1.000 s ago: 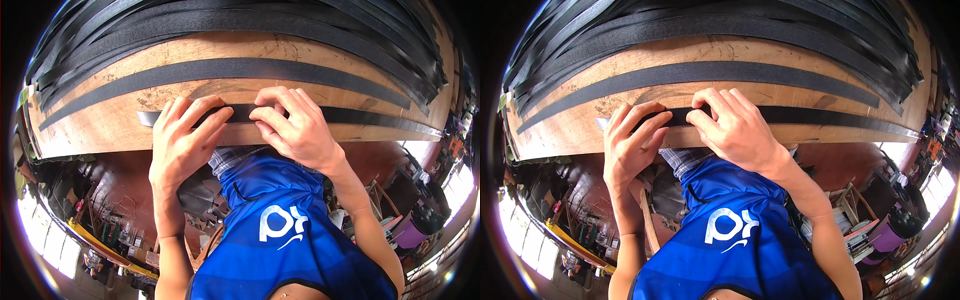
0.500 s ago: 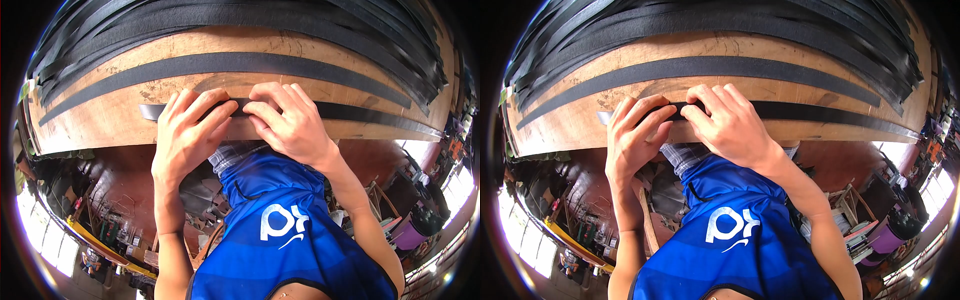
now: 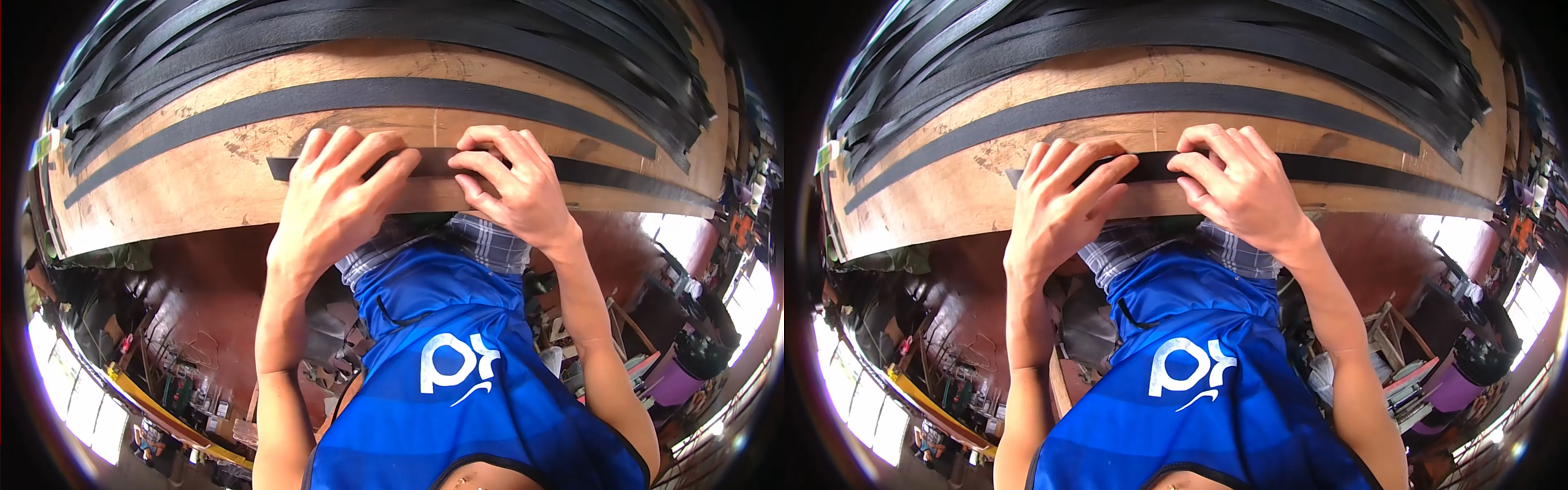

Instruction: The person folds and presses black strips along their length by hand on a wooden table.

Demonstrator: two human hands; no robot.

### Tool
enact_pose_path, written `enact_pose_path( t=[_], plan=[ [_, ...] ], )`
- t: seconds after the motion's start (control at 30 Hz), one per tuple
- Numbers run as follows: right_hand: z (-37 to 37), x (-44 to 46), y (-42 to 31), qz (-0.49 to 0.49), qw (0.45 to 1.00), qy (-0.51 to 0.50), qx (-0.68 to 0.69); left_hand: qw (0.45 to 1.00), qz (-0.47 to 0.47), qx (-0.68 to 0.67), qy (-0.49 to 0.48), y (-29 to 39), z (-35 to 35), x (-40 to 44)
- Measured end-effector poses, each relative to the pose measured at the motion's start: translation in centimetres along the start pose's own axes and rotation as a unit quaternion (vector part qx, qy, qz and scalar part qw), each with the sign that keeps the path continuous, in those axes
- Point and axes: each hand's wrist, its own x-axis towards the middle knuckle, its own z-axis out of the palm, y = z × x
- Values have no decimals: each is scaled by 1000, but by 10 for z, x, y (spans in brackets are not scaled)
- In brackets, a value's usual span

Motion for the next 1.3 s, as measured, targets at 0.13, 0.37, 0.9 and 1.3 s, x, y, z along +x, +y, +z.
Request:
enact_pose_path(
  t=[0.13, 0.37, 0.9, 1.3],
  plan=[
    [-10, -12, 10, 19, 1000, 1, 1, 1000, -23, 3, -20, -5, -16, -4],
    [-8, -5, 3, 27, 997, 4, 67, 1000, -9, -5, 7, -5, -15, -8],
    [2, -6, 4, 26, 996, 6, 83, 999, -37, -12, -30, -3, -16, -10],
    [4, 1, -4, 12, 997, 5, 73, 998, -44, -19, -34, -4, -13, -10]
  ],
)
